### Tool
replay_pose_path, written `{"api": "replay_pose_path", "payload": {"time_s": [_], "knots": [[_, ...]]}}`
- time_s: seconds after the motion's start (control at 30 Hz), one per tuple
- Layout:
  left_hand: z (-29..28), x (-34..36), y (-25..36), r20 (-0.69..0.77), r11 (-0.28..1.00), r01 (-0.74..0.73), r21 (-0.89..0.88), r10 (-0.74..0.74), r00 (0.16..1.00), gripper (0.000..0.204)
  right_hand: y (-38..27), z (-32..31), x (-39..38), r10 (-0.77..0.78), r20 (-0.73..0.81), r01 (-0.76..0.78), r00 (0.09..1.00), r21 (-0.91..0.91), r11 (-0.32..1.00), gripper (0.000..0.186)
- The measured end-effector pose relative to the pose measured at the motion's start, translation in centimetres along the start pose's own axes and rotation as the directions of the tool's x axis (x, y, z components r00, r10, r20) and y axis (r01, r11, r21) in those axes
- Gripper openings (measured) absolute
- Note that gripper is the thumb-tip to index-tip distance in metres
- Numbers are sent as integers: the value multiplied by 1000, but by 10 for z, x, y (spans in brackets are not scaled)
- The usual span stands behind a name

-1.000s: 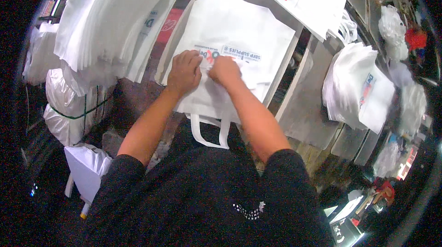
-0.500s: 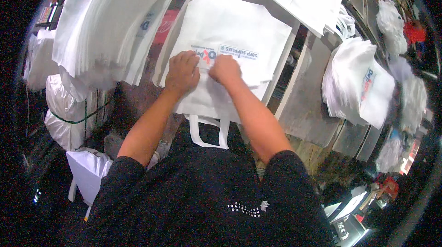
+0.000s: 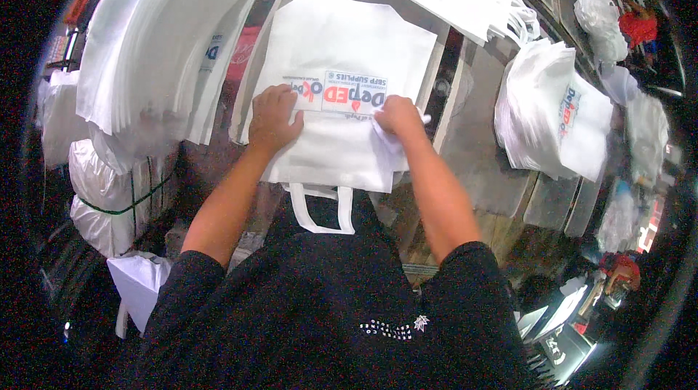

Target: The person cleans a series of printed white tote bags by rubbing the printed logo with a cloth and moving them from a stack to a drying or inspection area.

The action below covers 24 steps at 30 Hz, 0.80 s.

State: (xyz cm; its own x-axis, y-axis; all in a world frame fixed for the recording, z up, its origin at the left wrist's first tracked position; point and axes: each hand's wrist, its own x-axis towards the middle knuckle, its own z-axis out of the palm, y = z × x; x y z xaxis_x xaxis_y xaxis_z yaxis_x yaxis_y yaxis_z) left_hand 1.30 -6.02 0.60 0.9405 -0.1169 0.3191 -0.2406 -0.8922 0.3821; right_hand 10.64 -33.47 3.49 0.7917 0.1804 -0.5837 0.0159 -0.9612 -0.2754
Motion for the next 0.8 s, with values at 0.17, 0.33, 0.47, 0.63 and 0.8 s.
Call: {"api": "replay_pose_path", "payload": {"time_s": [0.17, 0.33, 0.47, 0.63, 0.8], "knots": [[-2, 2, 5, 8, 1000, 15, 2, -15, 1000, 41, -127, 31, -11, -54, -141, 91, 989, 272, 958, 28], [3, -2, 5, 51, 997, 33, 71, -36, 998, 42, -122, 59, -3, -66, -280, 167, 958, 356, 920, 23], [5, 1, 2, 35, 997, -6, 77, 4, 999, 41, -57, 41, -16, 75, -239, 24, 968, 387, 922, 23], [5, -1, 4, 54, 996, 11, 93, -16, 998, 40, 28, 24, -34, 184, -227, -101, 956, 333, 938, 31], [4, 0, 2, 51, 1000, -6, 24, 5, 999, 39, 24, 12, -56, 354, -244, -243, 903, 390, 888, 28]]}}
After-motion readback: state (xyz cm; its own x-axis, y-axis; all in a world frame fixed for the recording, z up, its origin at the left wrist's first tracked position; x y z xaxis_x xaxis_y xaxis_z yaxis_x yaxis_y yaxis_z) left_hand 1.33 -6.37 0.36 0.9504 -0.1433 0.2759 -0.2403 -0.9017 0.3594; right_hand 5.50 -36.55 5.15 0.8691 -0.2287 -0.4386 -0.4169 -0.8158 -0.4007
